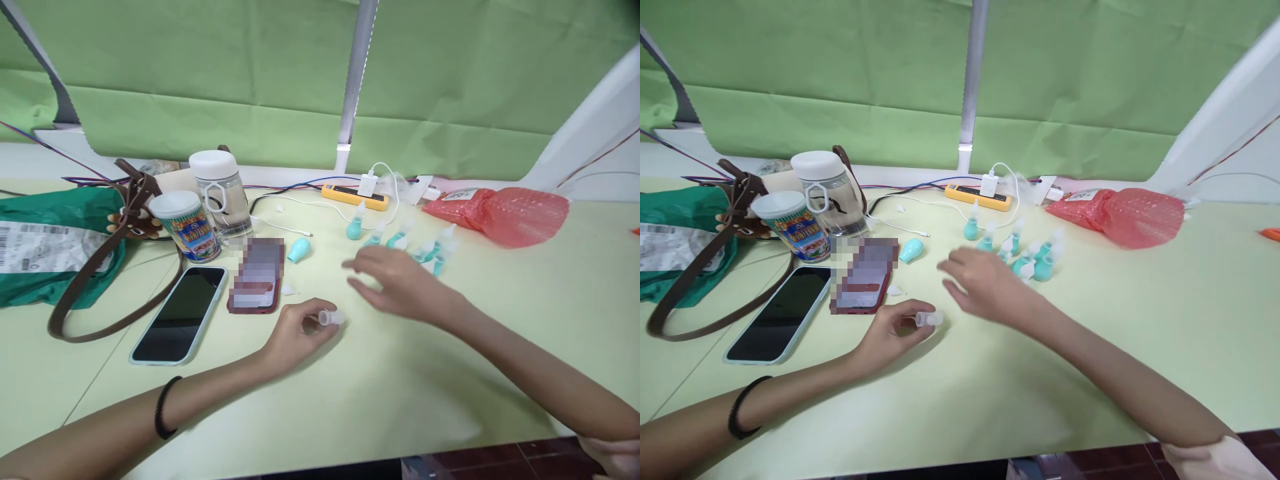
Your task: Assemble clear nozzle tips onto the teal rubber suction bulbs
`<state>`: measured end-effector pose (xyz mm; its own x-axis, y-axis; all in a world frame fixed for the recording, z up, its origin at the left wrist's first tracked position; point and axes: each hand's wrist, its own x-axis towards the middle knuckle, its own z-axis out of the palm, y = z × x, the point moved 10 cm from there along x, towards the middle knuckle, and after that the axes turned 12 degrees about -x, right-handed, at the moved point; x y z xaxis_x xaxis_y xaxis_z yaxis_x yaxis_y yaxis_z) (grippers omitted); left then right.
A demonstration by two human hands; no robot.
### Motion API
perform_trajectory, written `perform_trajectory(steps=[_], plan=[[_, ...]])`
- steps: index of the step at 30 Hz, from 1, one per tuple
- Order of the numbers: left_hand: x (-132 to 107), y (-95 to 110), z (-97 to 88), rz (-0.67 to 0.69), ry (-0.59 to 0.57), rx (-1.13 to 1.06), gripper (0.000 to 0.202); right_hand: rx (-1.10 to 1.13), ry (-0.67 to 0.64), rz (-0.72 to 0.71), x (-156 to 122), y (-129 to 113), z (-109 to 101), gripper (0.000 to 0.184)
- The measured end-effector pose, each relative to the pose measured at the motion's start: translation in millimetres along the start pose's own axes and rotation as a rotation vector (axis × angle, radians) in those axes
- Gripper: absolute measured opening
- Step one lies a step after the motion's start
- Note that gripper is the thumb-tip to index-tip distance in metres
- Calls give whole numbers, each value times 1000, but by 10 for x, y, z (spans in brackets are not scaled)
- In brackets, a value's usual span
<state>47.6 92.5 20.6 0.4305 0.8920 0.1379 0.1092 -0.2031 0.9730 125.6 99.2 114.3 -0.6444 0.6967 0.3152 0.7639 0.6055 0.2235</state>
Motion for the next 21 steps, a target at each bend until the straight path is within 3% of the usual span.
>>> perform_trajectory(steps=[3, 7, 11, 16, 21], plan=[[-26, -129, -38, -81, 59, -172, 24, 36, -263, -28, -221, -159, 466, 17], [-37, -228, -23, -184, 82, -357, 29, 178, -348, 22, -362, -70, 734, 17], [-24, -262, -16, -273, 93, -512, 33, 435, -234, 90, -364, -13, 641, 20], [-20, -265, 84, -284, -4, -512, 30, 911, 127, 351, -444, 62, 452, 11], [-50, -178, 204, -198, -115, -412, 25, 983, 192, 297, -465, -110, 430, 13]])
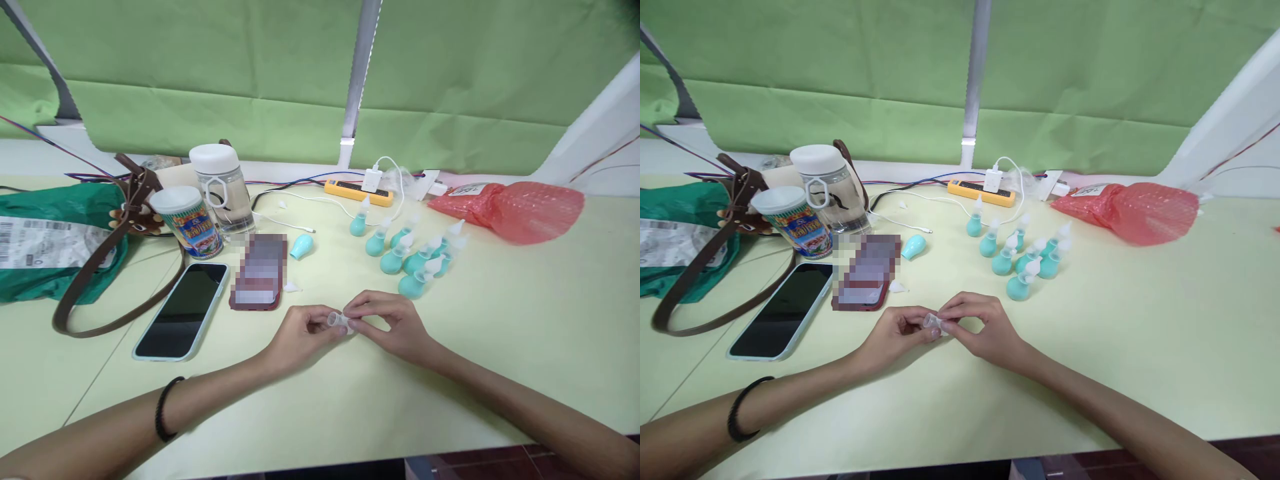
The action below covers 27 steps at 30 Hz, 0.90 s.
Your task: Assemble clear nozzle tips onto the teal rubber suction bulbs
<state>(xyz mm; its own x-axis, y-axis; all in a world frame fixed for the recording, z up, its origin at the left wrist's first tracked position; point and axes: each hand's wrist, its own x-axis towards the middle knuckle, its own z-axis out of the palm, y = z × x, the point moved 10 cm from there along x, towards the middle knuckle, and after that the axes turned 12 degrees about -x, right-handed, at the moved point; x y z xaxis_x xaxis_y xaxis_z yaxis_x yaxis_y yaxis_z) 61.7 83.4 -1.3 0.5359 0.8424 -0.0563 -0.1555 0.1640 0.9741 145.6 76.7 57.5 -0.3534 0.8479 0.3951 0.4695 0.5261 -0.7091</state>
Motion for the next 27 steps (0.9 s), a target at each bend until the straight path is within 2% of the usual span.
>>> perform_trajectory(steps=[5, 11, 16, 22, 27], plan=[[-8, 32, 6, 16, -4, 21, 25, 52, 78, 26, -23, 66, -39, 16], [0, 51, 5, 21, 3, 25, 23, 10, 149, -48, -43, -11, -66, 22], [10, 41, 19, 15, -15, -113, 22, -26, 141, -77, -88, -40, -15, 32], [-5, -2, -2, -2, -7, -158, 23, -131, 165, -1, -124, 4, -5, 29], [-4, -24, 5, -10, -16, -198, 21, -195, 207, -130, -147, -96, 0, 33]])
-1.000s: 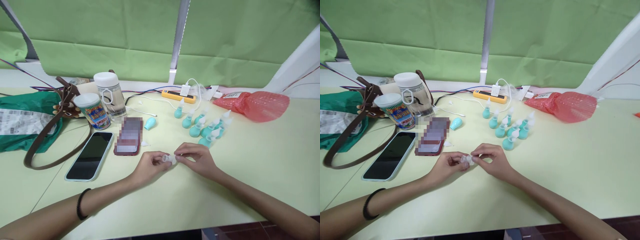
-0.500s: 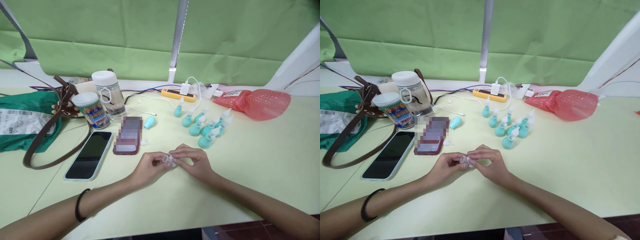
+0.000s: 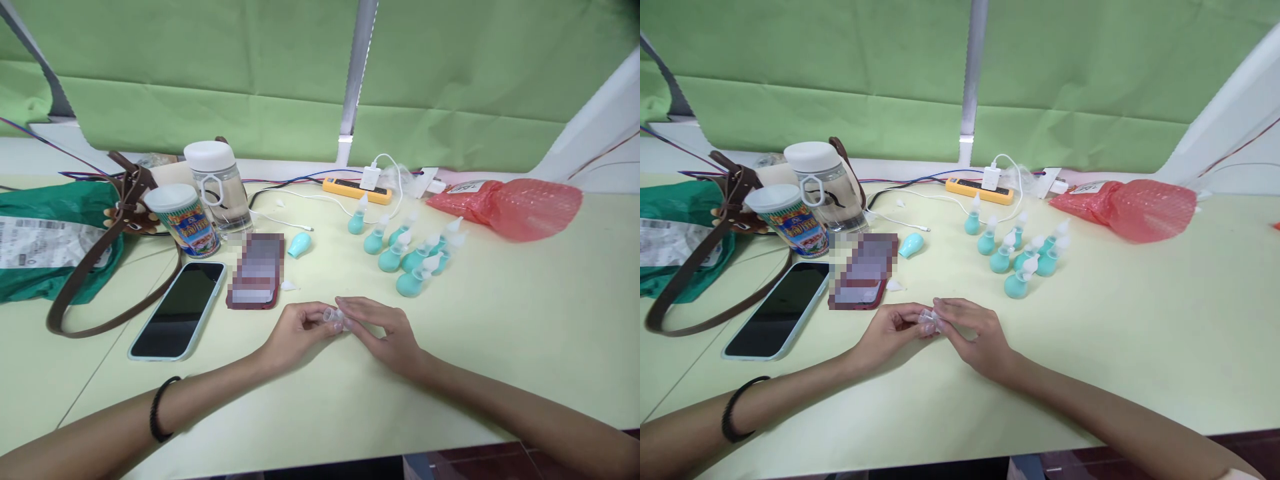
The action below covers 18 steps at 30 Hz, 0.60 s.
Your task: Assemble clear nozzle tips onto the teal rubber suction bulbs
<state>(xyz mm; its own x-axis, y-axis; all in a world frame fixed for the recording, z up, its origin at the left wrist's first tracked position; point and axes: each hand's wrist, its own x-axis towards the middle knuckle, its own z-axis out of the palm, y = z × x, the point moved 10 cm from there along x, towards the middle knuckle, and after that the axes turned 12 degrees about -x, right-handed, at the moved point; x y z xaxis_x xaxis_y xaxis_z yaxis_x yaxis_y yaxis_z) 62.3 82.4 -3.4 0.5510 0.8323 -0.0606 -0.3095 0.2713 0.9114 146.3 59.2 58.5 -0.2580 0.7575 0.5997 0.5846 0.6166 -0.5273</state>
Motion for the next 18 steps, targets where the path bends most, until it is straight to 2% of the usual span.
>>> perform_trajectory(steps=[4, 8, 10, 16, 18], plan=[[7, 10, -15, 4, 13, -39, 18, 21, -16, -82, -21, -74, 38, 45], [2, 47, -46, 17, 47, -23, 16, 155, -143, 118, -36, 74, 161, 38], [-3, 52, -34, 17, 34, -17, 17, 187, -162, 150, -50, 94, 179, 37], [-28, 19, 0, 19, -1, -7, 20, -89, -76, -153, -99, -117, 123, 59], [-38, 36, -4, 42, 3, 38, 21, -35, -60, -151, -101, -107, 107, 57]])
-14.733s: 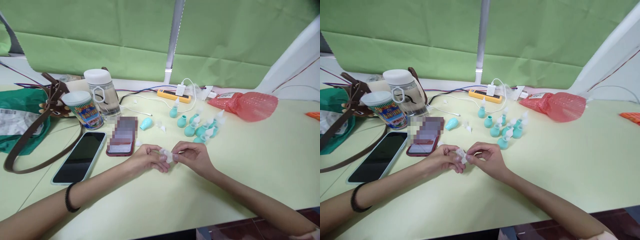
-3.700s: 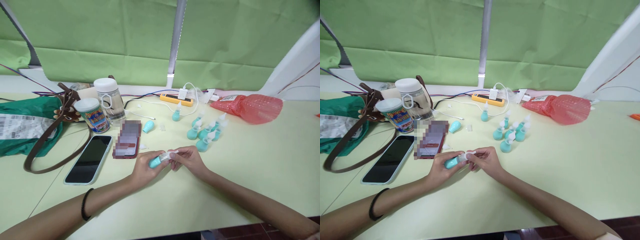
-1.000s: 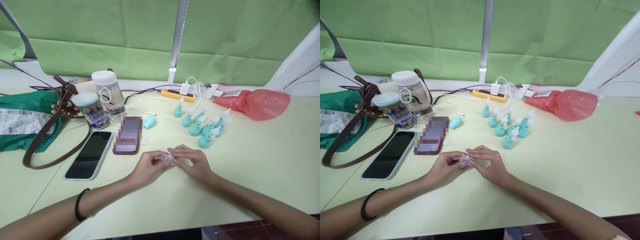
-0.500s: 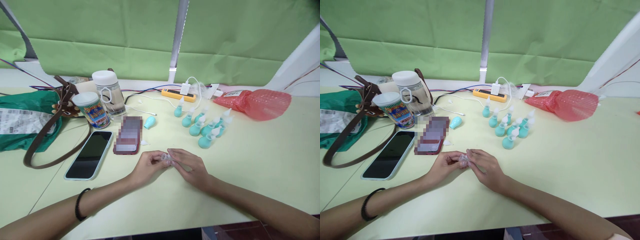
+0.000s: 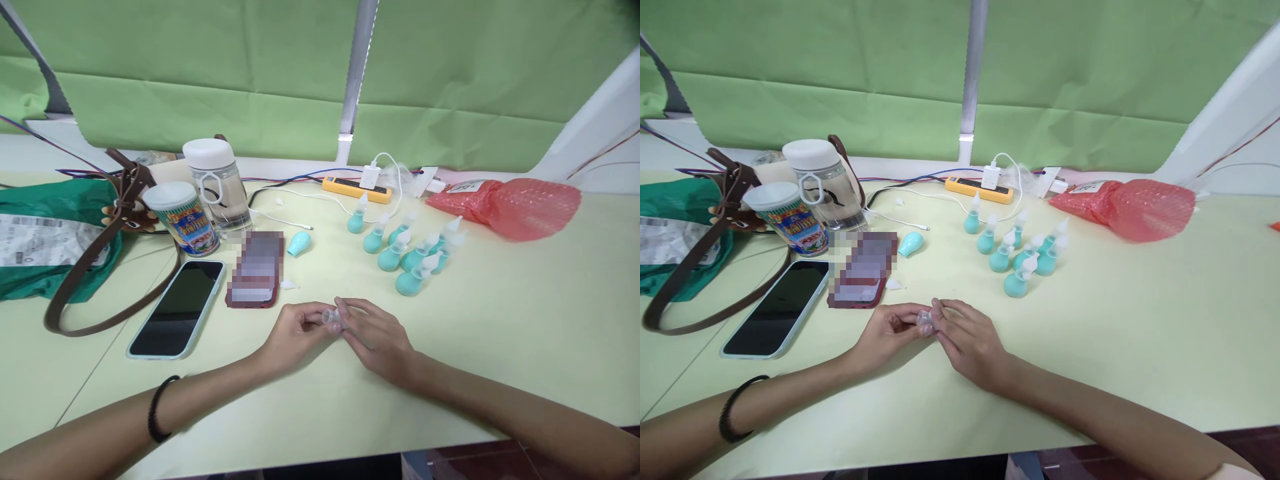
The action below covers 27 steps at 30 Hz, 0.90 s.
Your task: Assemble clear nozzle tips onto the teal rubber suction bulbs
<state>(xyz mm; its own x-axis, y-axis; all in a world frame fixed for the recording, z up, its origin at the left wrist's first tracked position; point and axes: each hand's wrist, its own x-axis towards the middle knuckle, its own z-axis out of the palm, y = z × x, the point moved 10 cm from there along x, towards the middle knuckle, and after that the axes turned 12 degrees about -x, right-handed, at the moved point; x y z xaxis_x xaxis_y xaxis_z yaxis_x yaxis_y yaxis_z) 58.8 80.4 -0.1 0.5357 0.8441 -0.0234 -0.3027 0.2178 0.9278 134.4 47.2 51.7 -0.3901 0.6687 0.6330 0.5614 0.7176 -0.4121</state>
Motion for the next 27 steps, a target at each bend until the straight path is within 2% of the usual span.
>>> perform_trajectory(steps=[2, 6, 9, 13, 16, 18, 22, 27], plan=[[-3, 35, -21, 28, 21, 39, 23, 180, -10, 124, 6, 117, 15, 49], [9, 113, -13, 76, 13, 11, 26, 565, -78, 458, -54, 374, 173, 31], [17, 135, 32, 79, -25, -2, 25, 540, -36, 520, -78, 439, 138, 30], [17, 99, 12, 34, -8, -24, 28, 296, 86, 430, -31, 388, -69, 29], [19, 57, -2, -4, -9, -81, 38, 127, 147, 313, 33, 256, -194, 24], [25, 50, -9, -12, -5, -95, 38, 59, 180, 220, 64, 149, -249, 22], [30, 48, -13, -25, 20, -83, 28, 24, 218, 102, 69, 32, -294, 23], [3, 32, 57, -10, -33, -58, 25, 54, 229, 50, 50, 8, -290, 25]])
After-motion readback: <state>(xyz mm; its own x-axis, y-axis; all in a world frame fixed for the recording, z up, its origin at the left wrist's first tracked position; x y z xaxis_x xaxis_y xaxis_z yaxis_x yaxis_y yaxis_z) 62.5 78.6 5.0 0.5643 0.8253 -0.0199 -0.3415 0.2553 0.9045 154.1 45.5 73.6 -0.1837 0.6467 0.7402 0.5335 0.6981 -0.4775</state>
